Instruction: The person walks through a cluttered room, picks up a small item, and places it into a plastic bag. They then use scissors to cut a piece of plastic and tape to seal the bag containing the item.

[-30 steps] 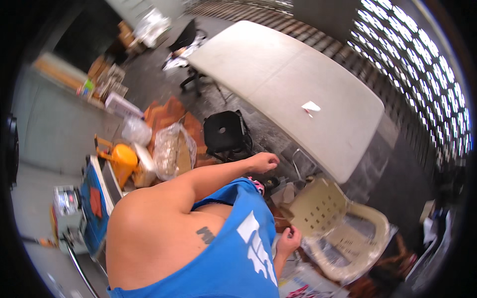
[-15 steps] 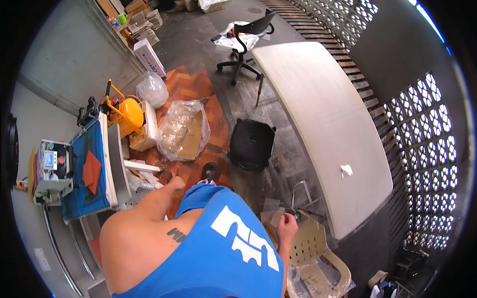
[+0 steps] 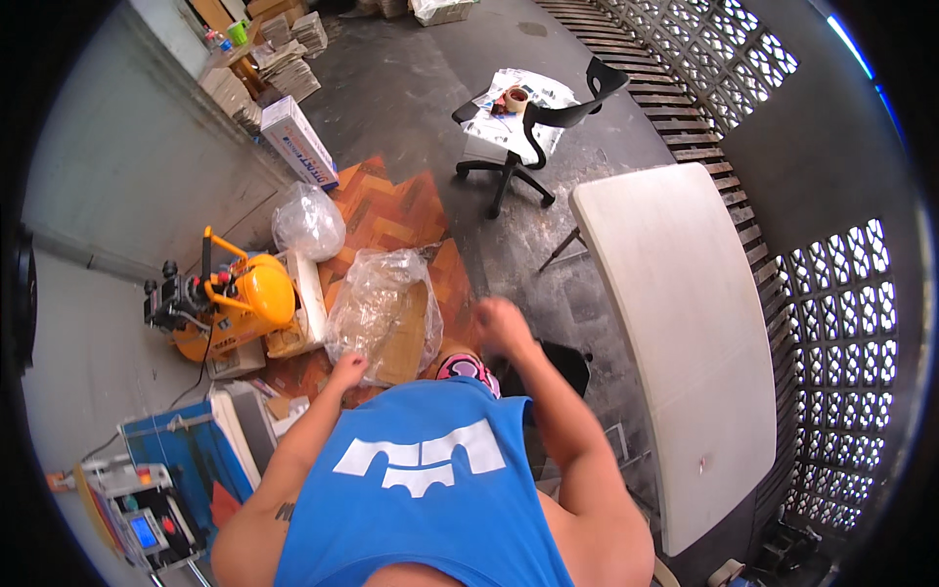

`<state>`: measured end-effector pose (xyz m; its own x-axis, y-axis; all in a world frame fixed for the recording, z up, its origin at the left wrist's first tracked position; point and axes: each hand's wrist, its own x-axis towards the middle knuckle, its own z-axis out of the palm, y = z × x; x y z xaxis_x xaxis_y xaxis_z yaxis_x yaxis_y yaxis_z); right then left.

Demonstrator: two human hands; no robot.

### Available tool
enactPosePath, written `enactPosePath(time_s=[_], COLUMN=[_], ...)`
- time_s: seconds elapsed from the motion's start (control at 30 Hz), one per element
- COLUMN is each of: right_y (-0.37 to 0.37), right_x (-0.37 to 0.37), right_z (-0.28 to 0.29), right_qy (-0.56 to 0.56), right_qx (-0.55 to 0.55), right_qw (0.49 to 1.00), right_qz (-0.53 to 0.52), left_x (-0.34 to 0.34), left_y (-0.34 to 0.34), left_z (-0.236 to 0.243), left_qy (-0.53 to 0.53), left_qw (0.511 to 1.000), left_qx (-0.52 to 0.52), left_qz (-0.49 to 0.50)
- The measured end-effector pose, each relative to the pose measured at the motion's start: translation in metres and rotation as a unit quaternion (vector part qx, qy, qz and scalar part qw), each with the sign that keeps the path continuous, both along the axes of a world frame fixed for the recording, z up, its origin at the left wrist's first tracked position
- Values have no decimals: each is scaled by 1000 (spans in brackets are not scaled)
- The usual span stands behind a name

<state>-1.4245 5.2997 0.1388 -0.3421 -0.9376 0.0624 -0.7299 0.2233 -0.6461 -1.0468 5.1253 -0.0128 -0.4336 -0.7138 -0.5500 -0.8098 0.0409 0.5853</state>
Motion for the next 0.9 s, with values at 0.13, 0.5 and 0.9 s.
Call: enactPosePath(time_s=[0.13, 0.5, 0.9], right_y=[-193, -552, -585], right_x=[-174, -591, -635], right_z=[27, -155, -132], right_qy=[157, 297, 422], right_qx=[-112, 223, 114], right_qw=[981, 928, 880], right_qz=[-1, -39, 184], left_x=[65, -98, -357], left_y=[-27, -58, -284], left_z=[-54, -56, 31], left_qy=[-56, -116, -22], left_qw=[998, 983, 983], left_qx=[30, 70, 95], left_qz=[2, 127, 156])
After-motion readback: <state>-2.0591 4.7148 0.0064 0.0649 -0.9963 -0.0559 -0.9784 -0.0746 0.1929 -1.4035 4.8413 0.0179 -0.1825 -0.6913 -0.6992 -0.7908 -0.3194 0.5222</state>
